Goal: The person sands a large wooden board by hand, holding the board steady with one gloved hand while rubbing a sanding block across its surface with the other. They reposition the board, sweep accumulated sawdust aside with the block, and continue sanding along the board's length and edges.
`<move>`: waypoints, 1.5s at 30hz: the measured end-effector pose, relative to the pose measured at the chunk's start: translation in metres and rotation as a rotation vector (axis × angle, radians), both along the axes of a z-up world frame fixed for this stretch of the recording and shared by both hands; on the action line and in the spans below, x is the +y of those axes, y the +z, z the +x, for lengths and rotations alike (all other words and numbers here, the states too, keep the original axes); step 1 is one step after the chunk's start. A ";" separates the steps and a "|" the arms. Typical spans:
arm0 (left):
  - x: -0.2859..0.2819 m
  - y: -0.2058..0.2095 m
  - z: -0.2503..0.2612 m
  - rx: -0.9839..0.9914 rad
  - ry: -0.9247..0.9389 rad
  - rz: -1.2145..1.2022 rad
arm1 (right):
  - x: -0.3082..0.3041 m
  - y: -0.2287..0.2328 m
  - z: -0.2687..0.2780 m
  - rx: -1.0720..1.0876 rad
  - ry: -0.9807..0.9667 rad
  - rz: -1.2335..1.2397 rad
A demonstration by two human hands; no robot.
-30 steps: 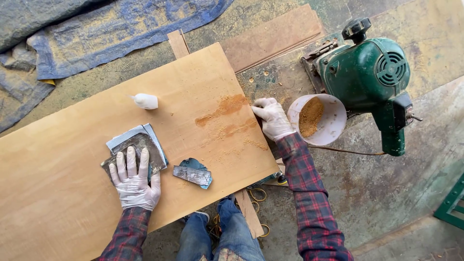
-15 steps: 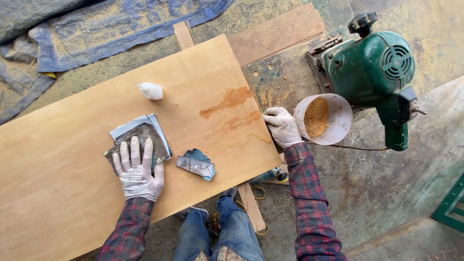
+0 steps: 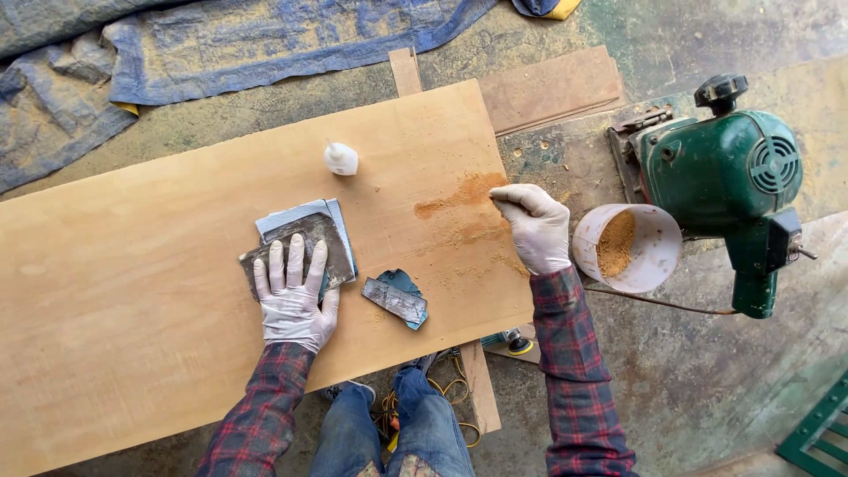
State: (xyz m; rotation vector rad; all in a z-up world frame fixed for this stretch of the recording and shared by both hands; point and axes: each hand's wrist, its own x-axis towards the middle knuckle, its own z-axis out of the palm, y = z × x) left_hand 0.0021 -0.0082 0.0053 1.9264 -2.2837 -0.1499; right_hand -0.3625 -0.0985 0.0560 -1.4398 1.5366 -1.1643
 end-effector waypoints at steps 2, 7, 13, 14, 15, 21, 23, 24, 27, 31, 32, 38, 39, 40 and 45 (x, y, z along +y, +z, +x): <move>0.000 -0.001 0.000 0.015 -0.003 -0.009 | -0.014 0.004 0.003 0.001 0.044 -0.012; 0.001 -0.004 0.001 0.037 -0.003 -0.012 | -0.020 -0.008 -0.017 0.109 -0.053 0.062; 0.000 -0.003 0.001 0.036 0.001 -0.002 | -0.001 -0.061 -0.046 0.889 0.010 0.122; 0.000 -0.003 0.001 0.033 0.000 -0.003 | 0.014 -0.061 -0.051 0.871 -0.011 0.210; 0.000 -0.003 0.002 0.030 -0.002 -0.003 | 0.022 -0.062 -0.054 0.852 -0.032 0.297; 0.001 -0.003 0.001 0.019 0.010 0.015 | 0.028 -0.067 -0.057 0.457 -0.259 0.252; 0.000 -0.003 0.000 0.012 0.009 0.010 | 0.017 -0.073 -0.051 0.421 -0.234 0.094; 0.001 -0.002 0.000 0.003 0.010 0.012 | 0.015 -0.075 -0.048 0.398 -0.218 0.018; 0.000 -0.001 -0.001 0.000 0.013 0.010 | 0.018 -0.066 -0.057 0.374 -0.196 0.054; 0.002 -0.002 0.000 0.002 0.012 0.015 | 0.021 -0.060 -0.061 0.786 0.146 -0.177; 0.001 -0.002 -0.001 -0.003 0.012 0.015 | 0.016 -0.061 -0.063 0.843 0.248 -0.164; 0.000 -0.002 0.001 0.000 0.008 0.015 | 0.032 -0.071 -0.079 0.828 0.438 -0.241; 0.002 -0.003 0.000 0.005 0.006 0.018 | 0.039 -0.074 -0.081 0.876 0.425 -0.264; 0.002 -0.002 0.000 0.001 0.008 0.019 | 0.042 -0.076 -0.081 0.884 0.402 -0.279; 0.000 -0.001 -0.001 -0.013 0.005 -0.004 | 0.044 -0.077 -0.075 0.890 0.255 -0.383</move>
